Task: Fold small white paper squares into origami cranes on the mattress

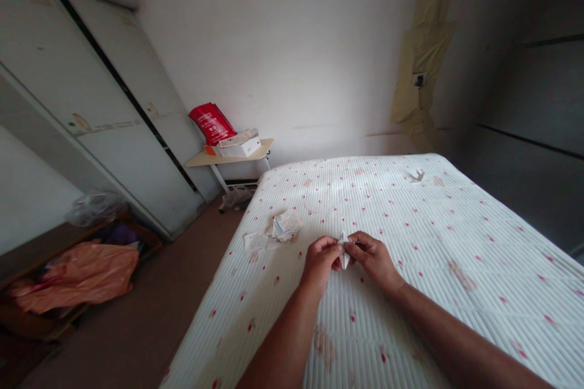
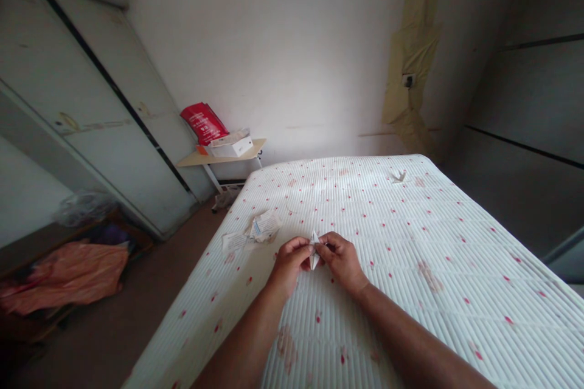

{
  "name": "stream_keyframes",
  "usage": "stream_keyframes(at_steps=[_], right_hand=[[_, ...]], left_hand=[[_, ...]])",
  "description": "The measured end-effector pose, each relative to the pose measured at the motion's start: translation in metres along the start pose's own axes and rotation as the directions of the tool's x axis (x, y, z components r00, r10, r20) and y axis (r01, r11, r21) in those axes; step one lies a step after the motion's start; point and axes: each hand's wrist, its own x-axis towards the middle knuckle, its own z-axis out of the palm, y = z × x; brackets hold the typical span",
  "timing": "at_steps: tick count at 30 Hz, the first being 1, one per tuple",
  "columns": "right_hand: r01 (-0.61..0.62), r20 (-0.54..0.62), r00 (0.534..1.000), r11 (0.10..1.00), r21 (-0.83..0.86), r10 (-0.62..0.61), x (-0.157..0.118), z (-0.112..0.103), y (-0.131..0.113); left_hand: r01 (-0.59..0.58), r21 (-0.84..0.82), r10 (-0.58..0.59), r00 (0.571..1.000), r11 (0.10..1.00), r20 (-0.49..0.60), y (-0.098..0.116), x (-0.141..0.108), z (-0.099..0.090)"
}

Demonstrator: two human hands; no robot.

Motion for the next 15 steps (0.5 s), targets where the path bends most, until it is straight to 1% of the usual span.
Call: stream_keyframes(at_steps=[5,8,11,15], right_hand=[[0.000,0.007,1.000,0.999,-0.036,0.000,-0.001,-0.001,-0.003],[0.005,0.012,1.000,0.999,-0.041,-0.004,0.000,-0.002,-0.006],[0.018,-0.020,1.000,0.997,-0.080,-0.019,0.000,-0.002,-0.009],[0.104,-0.022,0.994,0.978,-0.181,-0.110,0.001,-0.003,-0.010]], left_hand=[[-0.011,-0.069,0.010,1.000,0.998,-0.006,0.000,0.000,0.001],[-0.036,-0.054,0.034,0.999,0.998,-0.040,0.001,0.000,0.003],[-0.076,0.031,0.078,0.995,0.997,-0.061,0.004,-0.002,0.006],[-0.167,0.222,0.184,0.981,0.961,-0.058,0.005,-0.003,0.009]])
